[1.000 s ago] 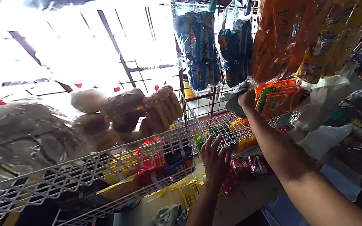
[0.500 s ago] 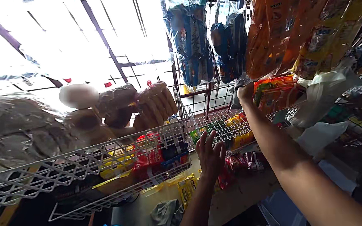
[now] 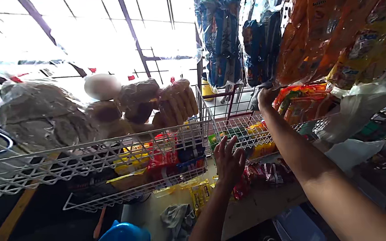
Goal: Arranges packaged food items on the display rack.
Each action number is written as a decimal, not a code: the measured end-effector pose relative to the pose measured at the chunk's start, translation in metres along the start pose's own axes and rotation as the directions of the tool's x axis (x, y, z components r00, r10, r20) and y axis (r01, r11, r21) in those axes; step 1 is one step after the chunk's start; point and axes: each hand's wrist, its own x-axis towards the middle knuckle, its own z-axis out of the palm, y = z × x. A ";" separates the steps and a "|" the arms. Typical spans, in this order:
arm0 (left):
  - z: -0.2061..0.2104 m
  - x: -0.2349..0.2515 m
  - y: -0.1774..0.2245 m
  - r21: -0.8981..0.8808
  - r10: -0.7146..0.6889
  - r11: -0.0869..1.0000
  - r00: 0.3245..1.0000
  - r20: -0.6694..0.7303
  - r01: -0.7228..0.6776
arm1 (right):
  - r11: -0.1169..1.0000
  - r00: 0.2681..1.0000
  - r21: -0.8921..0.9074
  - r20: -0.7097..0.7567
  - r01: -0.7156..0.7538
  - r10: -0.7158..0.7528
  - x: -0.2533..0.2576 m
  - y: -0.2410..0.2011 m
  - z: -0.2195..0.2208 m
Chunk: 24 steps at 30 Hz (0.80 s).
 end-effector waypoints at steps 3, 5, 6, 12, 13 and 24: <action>0.000 0.001 0.001 -0.010 -0.018 1.000 1.000 0.010 0.018 | 0.992 0.976 0.122 0.215 0.013 -0.039 -0.007 0.020 -0.016; -0.001 0.000 0.001 -0.016 -0.019 1.000 1.000 0.021 0.020 | 0.996 0.819 -0.058 0.573 0.063 -0.018 -0.015 0.033 -0.038; -0.001 0.000 0.001 -0.018 -0.016 1.000 1.000 0.022 0.016 | 0.980 0.719 -0.092 0.692 0.178 -0.066 -0.017 0.035 -0.040; -0.004 -0.001 -0.004 -0.002 0.025 1.000 0.999 0.032 -0.025 | 0.240 -0.179 0.395 0.772 0.887 -0.610 -0.004 0.045 0.001; -0.003 -0.002 -0.005 0.008 0.030 1.000 0.999 0.026 -0.030 | 0.050 -0.338 0.452 0.731 0.890 -0.593 0.008 0.058 0.014; 0.007 -0.005 -0.002 0.015 -0.001 1.000 0.999 -0.043 0.002 | -0.077 -0.273 0.270 0.840 0.960 -0.469 0.044 0.109 0.002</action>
